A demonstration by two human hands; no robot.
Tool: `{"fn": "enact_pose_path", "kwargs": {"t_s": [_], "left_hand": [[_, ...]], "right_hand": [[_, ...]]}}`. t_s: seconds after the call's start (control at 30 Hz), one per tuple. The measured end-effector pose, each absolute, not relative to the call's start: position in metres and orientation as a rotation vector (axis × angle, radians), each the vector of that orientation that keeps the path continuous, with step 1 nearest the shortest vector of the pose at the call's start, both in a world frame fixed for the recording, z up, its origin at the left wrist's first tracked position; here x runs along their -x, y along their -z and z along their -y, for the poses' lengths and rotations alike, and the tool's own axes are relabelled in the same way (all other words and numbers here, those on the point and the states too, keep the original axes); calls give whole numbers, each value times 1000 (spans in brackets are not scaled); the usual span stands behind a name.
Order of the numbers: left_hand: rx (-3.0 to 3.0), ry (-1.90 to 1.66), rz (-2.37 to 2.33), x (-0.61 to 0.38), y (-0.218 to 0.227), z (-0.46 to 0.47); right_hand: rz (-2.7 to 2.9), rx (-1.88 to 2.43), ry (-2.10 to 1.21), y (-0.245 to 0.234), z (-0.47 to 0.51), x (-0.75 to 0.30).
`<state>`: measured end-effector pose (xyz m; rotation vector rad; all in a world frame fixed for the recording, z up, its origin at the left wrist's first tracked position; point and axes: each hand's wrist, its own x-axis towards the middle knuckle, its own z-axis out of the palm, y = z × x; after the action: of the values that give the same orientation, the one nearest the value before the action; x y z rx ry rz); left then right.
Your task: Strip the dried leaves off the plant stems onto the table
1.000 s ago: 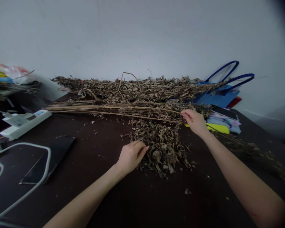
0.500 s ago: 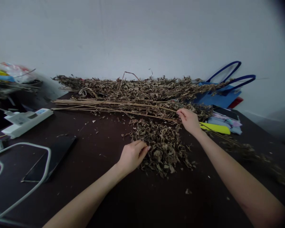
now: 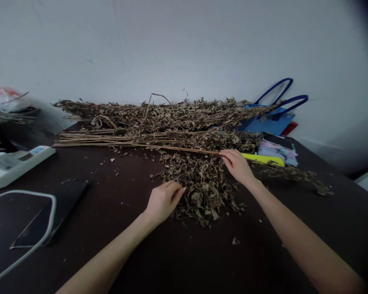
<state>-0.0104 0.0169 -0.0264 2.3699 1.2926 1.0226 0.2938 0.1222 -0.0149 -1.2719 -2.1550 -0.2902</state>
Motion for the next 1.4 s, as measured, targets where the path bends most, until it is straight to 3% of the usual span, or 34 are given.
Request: {"fn": "enact_pose_path", "kwargs": {"t_s": [0.37, 0.73, 1.17, 1.4], "left_hand": [[-2359, -1054, -1293, 12, 26, -17], [-2386, -1053, -1296, 12, 25, -18], [-2318, -1090, -1363, 18, 20, -21], [-2300, -1123, -1398, 22, 20, -25]], "right_hand": [[1549, 1598, 481, 52, -89, -383], [1659, 1664, 522, 70, -90, -390], [1741, 1677, 625, 27, -60, -387], [1809, 1600, 601, 49, -40, -388]]}}
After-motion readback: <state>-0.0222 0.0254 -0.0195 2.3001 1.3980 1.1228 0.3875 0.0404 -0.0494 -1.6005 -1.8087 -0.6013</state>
